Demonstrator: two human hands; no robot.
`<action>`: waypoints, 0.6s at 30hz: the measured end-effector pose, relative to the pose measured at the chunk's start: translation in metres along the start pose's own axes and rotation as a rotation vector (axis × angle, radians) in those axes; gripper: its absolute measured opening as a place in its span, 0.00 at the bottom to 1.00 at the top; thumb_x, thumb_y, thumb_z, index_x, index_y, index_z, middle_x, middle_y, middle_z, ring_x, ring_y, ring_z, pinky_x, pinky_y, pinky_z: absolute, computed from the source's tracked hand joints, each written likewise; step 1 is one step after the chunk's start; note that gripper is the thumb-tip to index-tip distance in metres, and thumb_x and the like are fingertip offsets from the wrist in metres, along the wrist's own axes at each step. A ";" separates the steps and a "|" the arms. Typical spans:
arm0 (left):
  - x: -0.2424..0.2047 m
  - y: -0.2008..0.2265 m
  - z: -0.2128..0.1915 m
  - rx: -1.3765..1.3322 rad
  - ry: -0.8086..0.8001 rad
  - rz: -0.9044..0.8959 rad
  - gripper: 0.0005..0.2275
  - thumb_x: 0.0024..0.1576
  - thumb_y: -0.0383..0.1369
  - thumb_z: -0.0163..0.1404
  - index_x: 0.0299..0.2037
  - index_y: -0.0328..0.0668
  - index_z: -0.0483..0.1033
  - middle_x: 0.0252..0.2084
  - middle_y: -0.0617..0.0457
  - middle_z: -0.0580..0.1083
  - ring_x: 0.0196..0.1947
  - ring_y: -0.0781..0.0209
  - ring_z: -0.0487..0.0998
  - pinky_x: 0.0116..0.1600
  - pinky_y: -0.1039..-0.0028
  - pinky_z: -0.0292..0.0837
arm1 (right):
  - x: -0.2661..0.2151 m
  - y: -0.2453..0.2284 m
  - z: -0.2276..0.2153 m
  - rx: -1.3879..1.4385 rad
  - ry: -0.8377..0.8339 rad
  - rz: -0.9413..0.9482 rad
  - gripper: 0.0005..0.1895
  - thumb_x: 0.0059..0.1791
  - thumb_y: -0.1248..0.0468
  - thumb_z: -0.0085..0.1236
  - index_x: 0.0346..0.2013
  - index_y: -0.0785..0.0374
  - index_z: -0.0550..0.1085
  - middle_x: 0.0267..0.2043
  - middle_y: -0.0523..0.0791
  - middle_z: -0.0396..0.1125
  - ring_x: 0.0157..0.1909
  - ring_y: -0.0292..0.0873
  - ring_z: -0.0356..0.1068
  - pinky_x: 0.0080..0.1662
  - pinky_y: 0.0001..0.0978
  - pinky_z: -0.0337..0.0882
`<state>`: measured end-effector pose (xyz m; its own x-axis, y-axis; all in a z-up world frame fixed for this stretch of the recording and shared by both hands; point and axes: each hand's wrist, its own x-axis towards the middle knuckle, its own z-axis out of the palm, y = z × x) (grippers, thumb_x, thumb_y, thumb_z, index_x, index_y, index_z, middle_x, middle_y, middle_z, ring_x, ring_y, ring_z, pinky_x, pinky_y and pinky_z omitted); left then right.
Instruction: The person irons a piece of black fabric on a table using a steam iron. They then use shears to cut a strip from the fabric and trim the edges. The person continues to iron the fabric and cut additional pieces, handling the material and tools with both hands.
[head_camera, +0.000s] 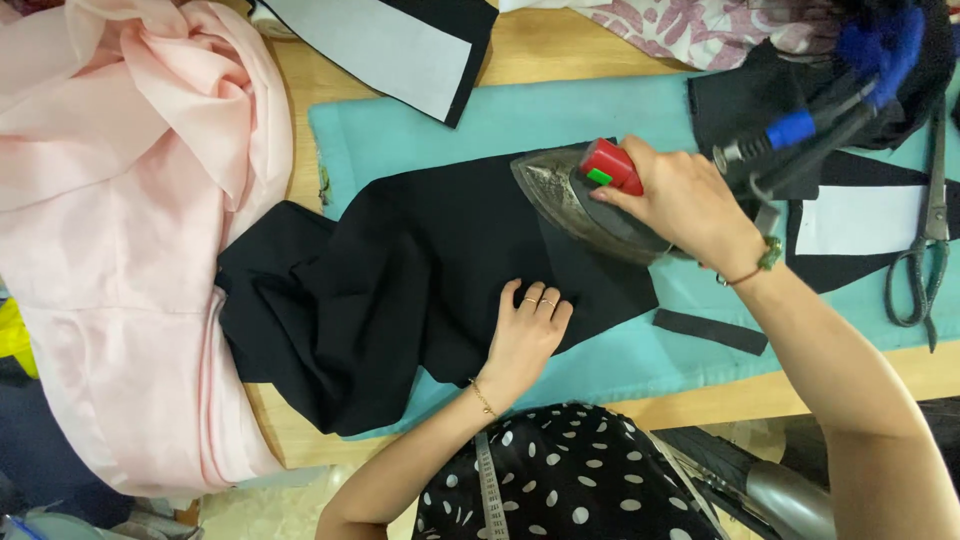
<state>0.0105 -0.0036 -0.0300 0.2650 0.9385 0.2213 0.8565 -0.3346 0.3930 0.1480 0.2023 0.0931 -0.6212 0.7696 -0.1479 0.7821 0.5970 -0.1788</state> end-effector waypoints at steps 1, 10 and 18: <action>-0.001 0.000 -0.003 -0.001 -0.001 0.001 0.09 0.52 0.28 0.53 0.43 0.41 0.75 0.48 0.48 0.73 0.57 0.52 0.73 0.67 0.49 0.60 | -0.004 -0.002 0.001 0.000 0.000 0.002 0.29 0.48 0.46 0.64 0.46 0.68 0.70 0.25 0.58 0.70 0.30 0.63 0.72 0.34 0.51 0.72; -0.018 -0.004 -0.044 -0.297 0.130 -0.148 0.06 0.57 0.30 0.55 0.40 0.40 0.76 0.37 0.51 0.78 0.49 0.55 0.77 0.64 0.49 0.60 | -0.019 -0.024 0.004 0.090 0.037 0.135 0.29 0.53 0.45 0.57 0.40 0.73 0.66 0.23 0.60 0.69 0.28 0.66 0.70 0.31 0.53 0.70; -0.014 -0.034 -0.053 -1.291 0.189 -0.749 0.07 0.65 0.30 0.49 0.47 0.35 0.75 0.42 0.49 0.84 0.41 0.60 0.80 0.48 0.73 0.72 | -0.042 -0.037 0.018 0.043 0.048 0.227 0.26 0.57 0.46 0.49 0.39 0.71 0.65 0.24 0.61 0.68 0.29 0.69 0.70 0.31 0.57 0.69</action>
<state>-0.0455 -0.0099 0.0009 -0.1905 0.9308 -0.3119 -0.2305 0.2664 0.9359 0.1445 0.1442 0.0885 -0.4258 0.8935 -0.1429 0.8981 0.3980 -0.1874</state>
